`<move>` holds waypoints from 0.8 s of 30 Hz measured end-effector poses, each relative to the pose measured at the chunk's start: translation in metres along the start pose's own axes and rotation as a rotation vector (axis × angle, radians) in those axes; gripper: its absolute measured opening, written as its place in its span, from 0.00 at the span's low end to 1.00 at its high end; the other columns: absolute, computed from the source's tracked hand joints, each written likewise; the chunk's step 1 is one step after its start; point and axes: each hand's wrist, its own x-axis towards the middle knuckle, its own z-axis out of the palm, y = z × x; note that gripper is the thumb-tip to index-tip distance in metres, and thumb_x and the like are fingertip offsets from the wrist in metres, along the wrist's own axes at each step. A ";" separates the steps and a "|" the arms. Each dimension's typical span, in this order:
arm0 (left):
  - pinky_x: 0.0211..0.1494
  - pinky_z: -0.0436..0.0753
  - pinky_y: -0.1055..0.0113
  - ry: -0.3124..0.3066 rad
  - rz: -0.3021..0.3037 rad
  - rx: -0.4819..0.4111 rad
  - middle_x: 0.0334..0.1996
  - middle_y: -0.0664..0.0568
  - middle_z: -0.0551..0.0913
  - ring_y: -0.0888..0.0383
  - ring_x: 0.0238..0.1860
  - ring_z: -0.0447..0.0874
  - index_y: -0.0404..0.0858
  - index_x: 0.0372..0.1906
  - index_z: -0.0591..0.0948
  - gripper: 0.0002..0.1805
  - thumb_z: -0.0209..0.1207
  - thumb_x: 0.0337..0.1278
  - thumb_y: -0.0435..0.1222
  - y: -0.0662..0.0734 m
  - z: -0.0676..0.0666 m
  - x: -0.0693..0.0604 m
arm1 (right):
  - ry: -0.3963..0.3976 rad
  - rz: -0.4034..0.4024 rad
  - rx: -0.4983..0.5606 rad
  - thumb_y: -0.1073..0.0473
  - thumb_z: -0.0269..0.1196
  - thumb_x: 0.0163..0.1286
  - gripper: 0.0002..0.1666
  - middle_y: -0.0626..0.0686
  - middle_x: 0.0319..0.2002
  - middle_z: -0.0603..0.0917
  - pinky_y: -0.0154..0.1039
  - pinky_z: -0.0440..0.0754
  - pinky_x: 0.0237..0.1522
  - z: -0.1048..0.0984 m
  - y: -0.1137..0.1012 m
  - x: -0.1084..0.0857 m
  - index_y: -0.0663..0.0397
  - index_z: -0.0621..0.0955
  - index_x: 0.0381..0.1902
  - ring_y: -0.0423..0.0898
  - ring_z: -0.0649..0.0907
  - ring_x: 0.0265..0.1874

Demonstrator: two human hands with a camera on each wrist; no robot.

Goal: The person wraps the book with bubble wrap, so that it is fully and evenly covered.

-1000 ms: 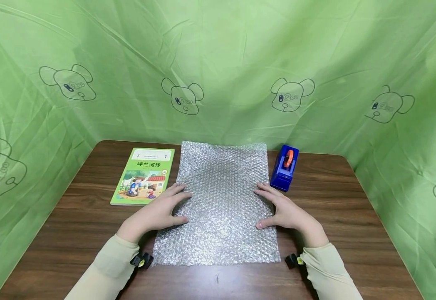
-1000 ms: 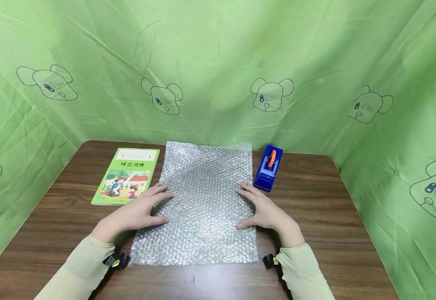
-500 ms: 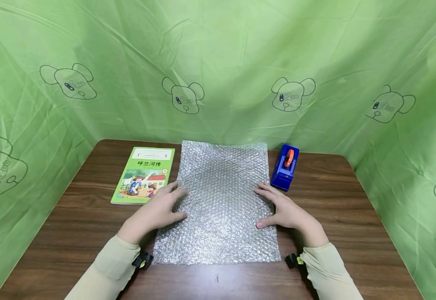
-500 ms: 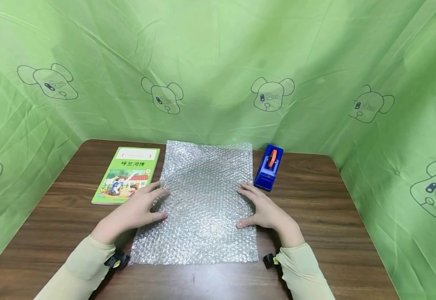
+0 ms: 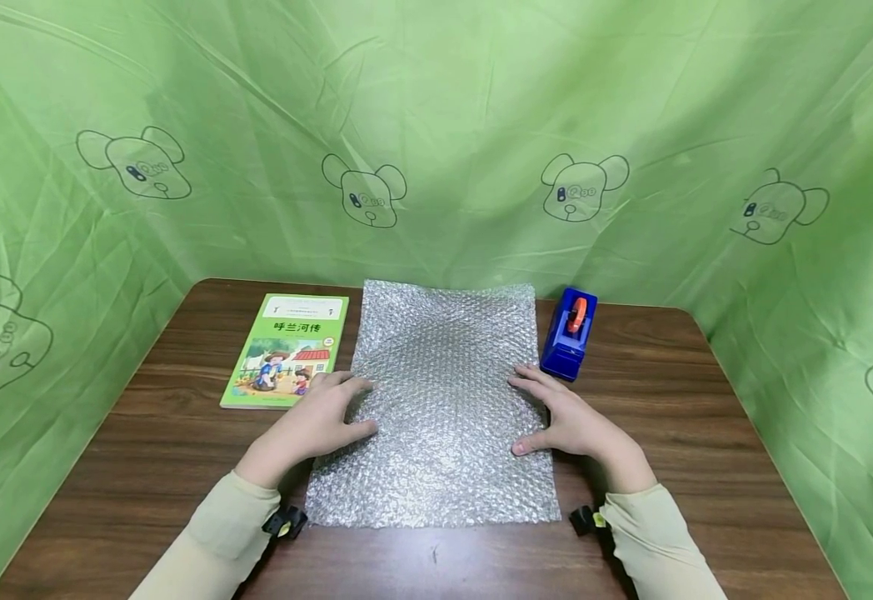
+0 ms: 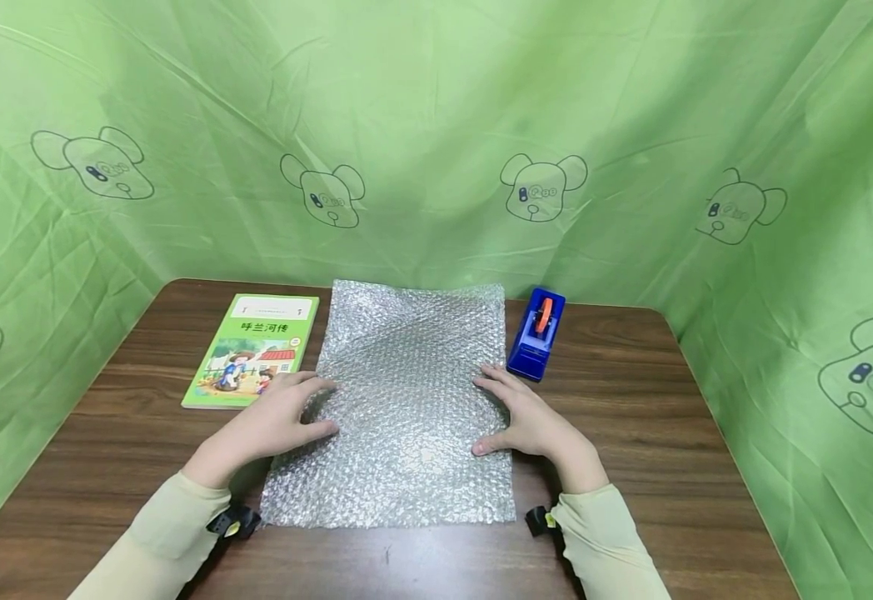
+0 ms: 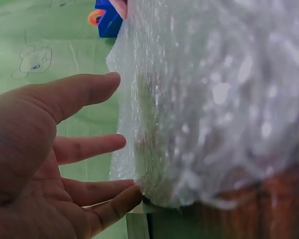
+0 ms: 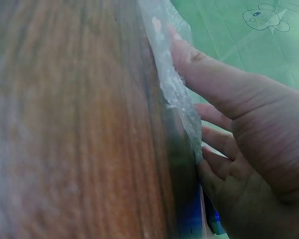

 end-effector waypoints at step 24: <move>0.71 0.79 0.36 0.074 -0.015 -0.078 0.66 0.35 0.83 0.34 0.67 0.81 0.31 0.71 0.80 0.31 0.73 0.64 0.28 -0.009 -0.003 0.002 | 0.024 0.010 -0.013 0.38 0.87 0.54 0.65 0.61 0.86 0.61 0.71 0.61 0.80 0.005 -0.004 0.001 0.55 0.71 0.83 0.67 0.58 0.84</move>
